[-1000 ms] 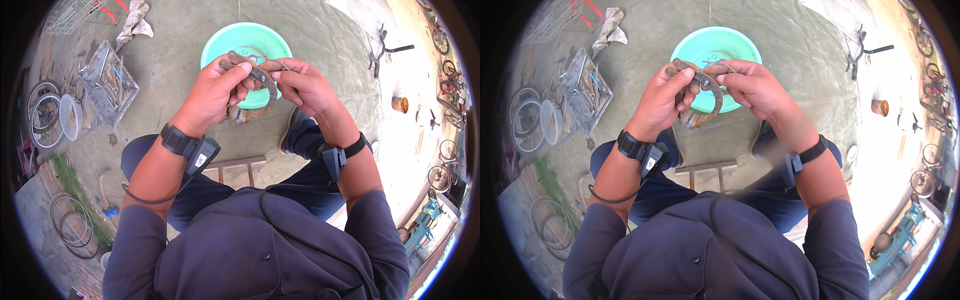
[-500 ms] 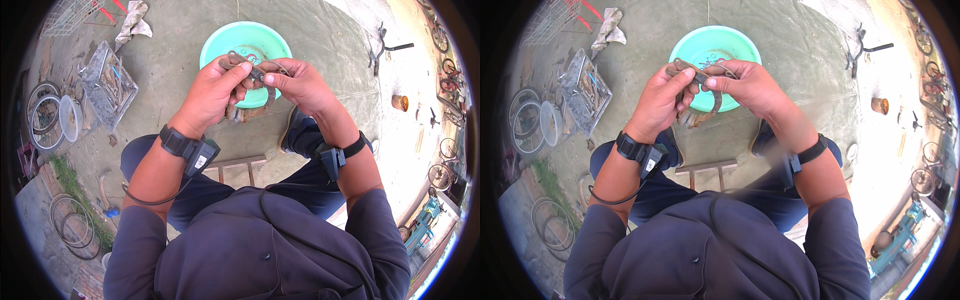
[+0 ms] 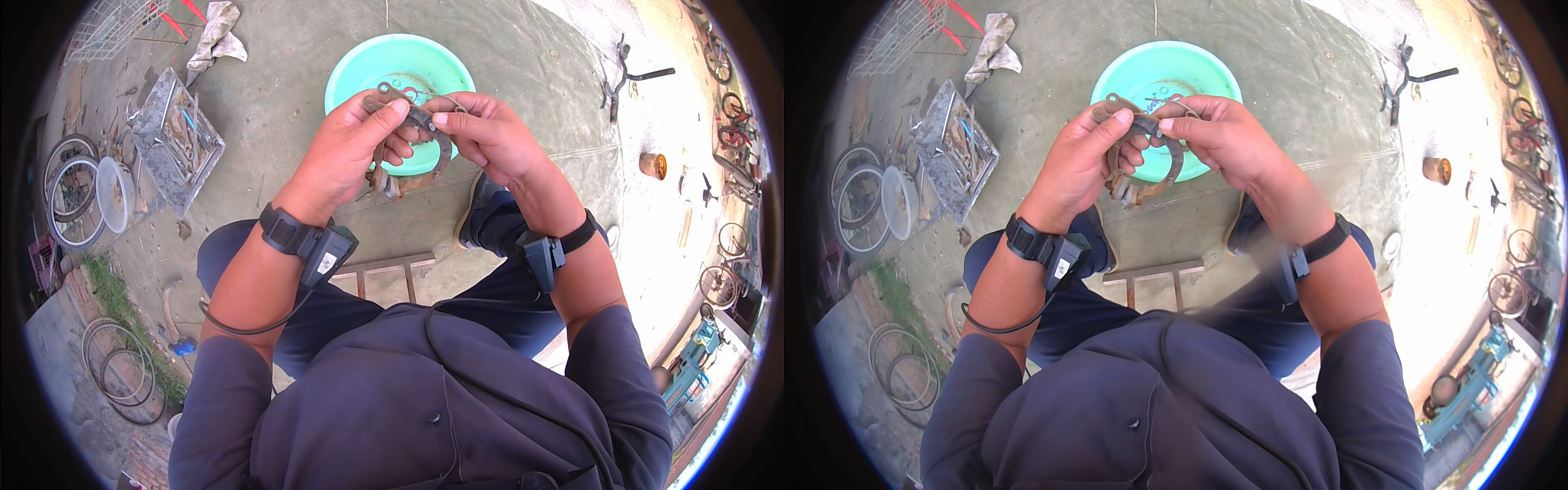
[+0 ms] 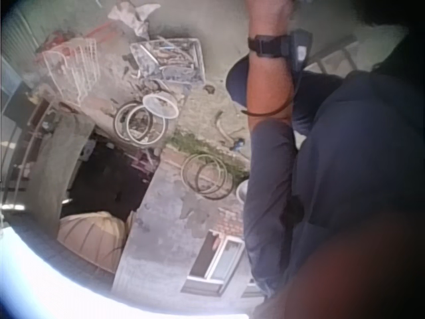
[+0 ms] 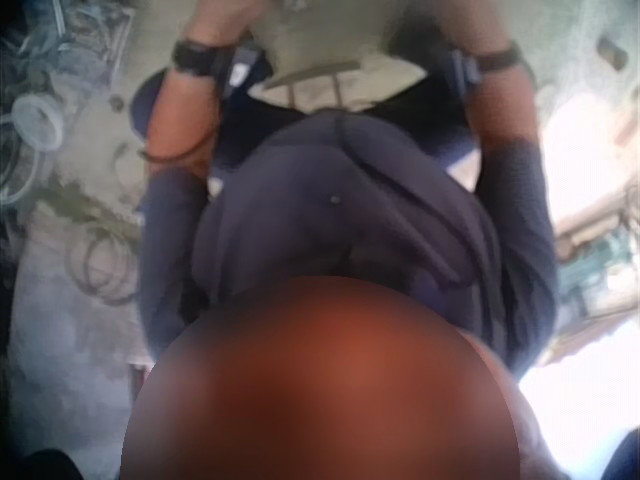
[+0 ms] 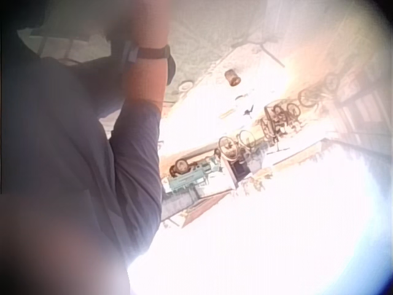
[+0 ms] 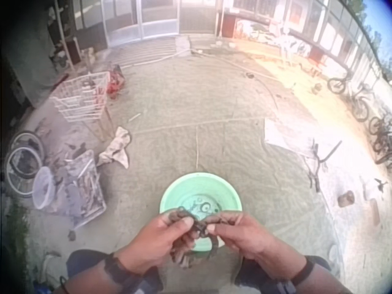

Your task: The person sits and assembles small metal parts by hand. They pick a pin from a green basin, insert it into a curved metal bracket, and then attach a second bracket to complete the assembly.

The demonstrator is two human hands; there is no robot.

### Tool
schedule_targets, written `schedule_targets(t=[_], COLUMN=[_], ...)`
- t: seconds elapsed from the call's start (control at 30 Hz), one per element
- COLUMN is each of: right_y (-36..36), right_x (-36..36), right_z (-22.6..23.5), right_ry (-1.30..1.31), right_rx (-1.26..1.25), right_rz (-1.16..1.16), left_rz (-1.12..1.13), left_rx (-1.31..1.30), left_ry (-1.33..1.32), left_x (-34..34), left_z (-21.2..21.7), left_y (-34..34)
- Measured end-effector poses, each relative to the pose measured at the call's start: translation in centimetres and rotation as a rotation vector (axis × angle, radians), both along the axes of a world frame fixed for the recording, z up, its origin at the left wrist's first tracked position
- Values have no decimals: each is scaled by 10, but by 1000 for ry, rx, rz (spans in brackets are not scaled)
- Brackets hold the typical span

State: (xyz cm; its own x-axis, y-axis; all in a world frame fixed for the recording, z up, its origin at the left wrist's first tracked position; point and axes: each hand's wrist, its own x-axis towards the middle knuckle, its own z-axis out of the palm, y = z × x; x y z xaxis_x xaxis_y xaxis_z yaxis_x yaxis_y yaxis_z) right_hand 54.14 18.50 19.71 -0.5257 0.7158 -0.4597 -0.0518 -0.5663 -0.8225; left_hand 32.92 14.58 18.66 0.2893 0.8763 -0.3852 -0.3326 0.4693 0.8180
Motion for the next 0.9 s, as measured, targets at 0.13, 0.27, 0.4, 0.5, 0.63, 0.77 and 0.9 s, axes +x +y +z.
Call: schedule_targets(t=[0.13, 0.27, 0.4, 0.5, 0.63, 0.77, 0.9], right_y=[2, 3, 6, 8, 10, 10, 11], right_x=[2, 3, 4, 5, 7, 8, 10], right_z=[0, 0, -3, -4, -4, -4, -5], right_ry=[-35, -45, -24, -18, 2, 14, 3], right_rx=[-5, -13, -5, 28, 41, 55, 39], right_rz=[-45, -92, -134, -140, -153, -155, -165], left_rz=[36, 81, 91, 98, 63, 49, 47], left_rx=[16, 20, 16, -2, 14, 26, 25], left_ry=[0, 48, 135, 168, 128, 134, 134], left_x=[-1, -4, -7, -6, -8, -7, -6], left_z=[1, 1, -2, -6, -7, -8, -9], left_y=[1, 4, 4, 3, 2, 1, 2])
